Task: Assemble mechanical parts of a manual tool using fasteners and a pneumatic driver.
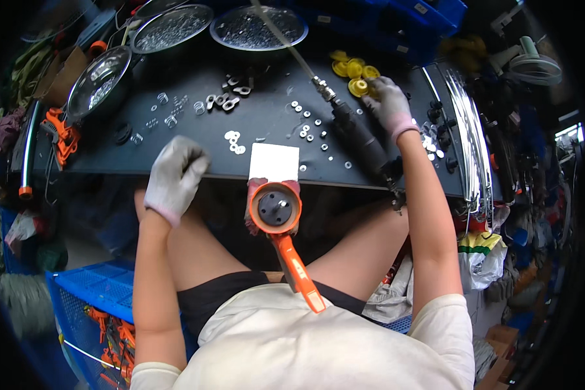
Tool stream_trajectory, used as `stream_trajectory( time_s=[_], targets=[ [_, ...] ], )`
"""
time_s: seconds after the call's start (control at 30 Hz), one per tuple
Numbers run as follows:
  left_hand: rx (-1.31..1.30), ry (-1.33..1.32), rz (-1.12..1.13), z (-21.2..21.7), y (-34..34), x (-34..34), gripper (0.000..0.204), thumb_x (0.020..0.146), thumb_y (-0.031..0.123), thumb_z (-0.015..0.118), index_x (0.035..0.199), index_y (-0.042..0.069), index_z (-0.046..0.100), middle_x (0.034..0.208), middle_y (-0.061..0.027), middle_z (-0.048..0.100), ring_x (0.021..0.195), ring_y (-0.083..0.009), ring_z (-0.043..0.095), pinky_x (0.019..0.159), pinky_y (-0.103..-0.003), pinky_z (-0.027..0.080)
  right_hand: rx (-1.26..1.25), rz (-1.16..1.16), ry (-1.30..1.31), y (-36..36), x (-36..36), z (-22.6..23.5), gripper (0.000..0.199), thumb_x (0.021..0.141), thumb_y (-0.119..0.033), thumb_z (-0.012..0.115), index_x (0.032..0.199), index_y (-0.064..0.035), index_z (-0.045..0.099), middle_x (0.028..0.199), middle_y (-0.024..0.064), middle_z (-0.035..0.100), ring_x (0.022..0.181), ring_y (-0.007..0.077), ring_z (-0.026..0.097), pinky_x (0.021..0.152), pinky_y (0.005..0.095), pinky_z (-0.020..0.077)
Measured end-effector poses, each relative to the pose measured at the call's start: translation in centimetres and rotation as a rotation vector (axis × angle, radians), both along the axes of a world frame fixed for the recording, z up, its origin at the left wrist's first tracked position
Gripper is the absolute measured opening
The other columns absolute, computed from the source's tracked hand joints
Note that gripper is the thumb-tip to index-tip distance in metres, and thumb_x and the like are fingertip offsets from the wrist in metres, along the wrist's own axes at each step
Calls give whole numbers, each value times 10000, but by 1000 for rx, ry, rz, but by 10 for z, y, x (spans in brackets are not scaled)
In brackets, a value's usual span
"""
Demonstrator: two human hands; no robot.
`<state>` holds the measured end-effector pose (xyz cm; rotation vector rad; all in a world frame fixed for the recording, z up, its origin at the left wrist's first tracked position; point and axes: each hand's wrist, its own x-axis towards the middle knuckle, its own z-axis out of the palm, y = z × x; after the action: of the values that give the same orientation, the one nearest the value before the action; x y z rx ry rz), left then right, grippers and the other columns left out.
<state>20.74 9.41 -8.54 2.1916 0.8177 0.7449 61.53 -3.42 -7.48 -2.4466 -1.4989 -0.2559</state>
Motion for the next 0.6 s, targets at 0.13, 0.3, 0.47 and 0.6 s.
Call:
stream_trajectory(
  time_s=[0.13, 0.3, 0.47, 0.6],
  targets=[
    [-327, -255, -97, 51, -67, 32, 86, 873, 75, 610, 891, -9, 605, 853, -25, 617, 774, -62, 558, 690, -234, 464, -60, 16, -18, 5, 2, 4, 418, 804, -208, 728, 1179, -51, 632, 1263, 163, 567, 1152, 327, 552, 1000, 387, 439],
    [-107, -257, -170, 48, -93, 36, 76, 808, 24, 656, 867, -23, 645, 825, -71, 627, 759, -147, 603, 713, -268, 492, 28, 197, 8, 9, -9, -2, 458, 804, -254, 720, 1202, -49, 624, 1267, 138, 591, 1153, 317, 565, 1002, 377, 438],
    [387, -280, -327, 46, -81, 33, 163, 701, 33, 725, 859, 40, 686, 848, -69, 647, 793, -228, 631, 718, -319, 503, -55, 182, 64, 4, -15, 17, 411, 809, -228, 709, 1161, -32, 630, 1101, 156, 672, 1029, 325, 638, 938, 370, 478],
    [721, -336, -305, 30, -73, 30, 213, 643, 93, 693, 855, 107, 685, 828, -11, 658, 806, -220, 642, 757, -327, 505, 454, 142, 656, -18, -82, 66, 290, 800, -139, 698, 1054, -12, 640, 952, 140, 685, 817, 216, 682, 730, 291, 539]
  ],
)
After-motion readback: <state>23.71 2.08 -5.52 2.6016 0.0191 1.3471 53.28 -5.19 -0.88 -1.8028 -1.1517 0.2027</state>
